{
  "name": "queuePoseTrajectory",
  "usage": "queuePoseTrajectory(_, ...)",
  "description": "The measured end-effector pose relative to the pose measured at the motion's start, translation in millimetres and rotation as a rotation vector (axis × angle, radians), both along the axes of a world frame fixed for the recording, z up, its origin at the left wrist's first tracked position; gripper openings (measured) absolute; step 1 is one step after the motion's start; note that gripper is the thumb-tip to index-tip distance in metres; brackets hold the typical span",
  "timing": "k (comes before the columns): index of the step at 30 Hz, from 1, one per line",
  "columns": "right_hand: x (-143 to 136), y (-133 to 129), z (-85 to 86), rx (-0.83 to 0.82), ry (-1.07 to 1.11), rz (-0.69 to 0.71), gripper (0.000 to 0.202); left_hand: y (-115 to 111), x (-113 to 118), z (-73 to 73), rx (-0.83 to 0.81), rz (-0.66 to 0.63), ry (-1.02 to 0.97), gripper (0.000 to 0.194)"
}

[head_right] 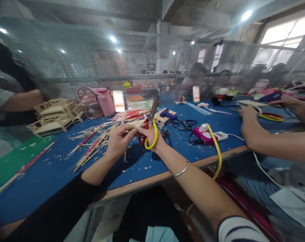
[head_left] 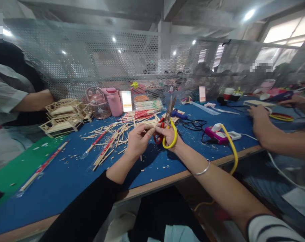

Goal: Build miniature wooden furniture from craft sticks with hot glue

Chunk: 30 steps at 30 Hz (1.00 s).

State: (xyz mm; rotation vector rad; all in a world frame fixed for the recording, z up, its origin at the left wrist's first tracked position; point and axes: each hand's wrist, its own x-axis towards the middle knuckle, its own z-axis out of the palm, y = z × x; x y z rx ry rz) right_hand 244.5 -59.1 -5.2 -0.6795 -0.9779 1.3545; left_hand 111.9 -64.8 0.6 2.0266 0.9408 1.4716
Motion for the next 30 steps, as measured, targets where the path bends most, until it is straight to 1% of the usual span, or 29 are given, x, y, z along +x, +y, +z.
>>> queuePoseTrajectory(3, -2, 2, -4.6, 0.015, -0.059, -0.049, 0.042, -2, 4, -0.7, -0.042, 0.037, 0.000, 0.021)
queuePoseTrajectory(5, -3, 2, -6.2, 0.034, -0.107, -0.083, 0.039, -1, 3, 1.4, -0.066, 0.053, -0.015, 0.020)
queuePoseTrajectory(8, -2, 2, -4.9, 0.062, -0.123, -0.137, 0.033, 6, -9, 13.1, -0.054, 0.094, -0.089, 0.019)
queuePoseTrajectory(11, 1, 3, -3.1, 0.081, -0.107, -0.185, 0.030, 17, -28, 27.6, 0.054, 0.257, -0.290, 0.020)
queuePoseTrajectory(13, 2, 4, -3.9, 0.098, -0.106, -0.193, 0.029, 22, -36, 31.0, 0.104, 0.308, -0.367, 0.025)
queuePoseTrajectory(15, 3, 5, -6.1, 0.122, -0.118, -0.185, 0.028, 25, -37, 27.3, 0.080, 0.278, -0.333, 0.030)
queuePoseTrajectory(18, 2, 4, -9.4, 0.156, -0.191, -0.177, 0.031, 25, -27, 15.3, -0.015, 0.181, -0.251, 0.032)
queuePoseTrajectory(21, 1, 0, -9.9, 0.184, -0.315, -0.175, 0.036, 22, -16, 7.5, -0.120, 0.083, -0.282, 0.035)
queuePoseTrajectory(25, -1, -6, -8.2, 0.241, -0.465, -0.134, 0.039, 20, -11, 9.5, -0.285, -0.033, -0.436, 0.038)
queuePoseTrajectory(27, -1, -7, -7.9, 0.274, -0.514, -0.099, 0.039, 19, -12, 12.2, -0.333, -0.046, -0.464, 0.038)
queuePoseTrajectory(30, 0, -9, -7.7, 0.310, -0.570, -0.057, 0.039, 17, -14, 14.6, -0.341, -0.037, -0.448, 0.037)
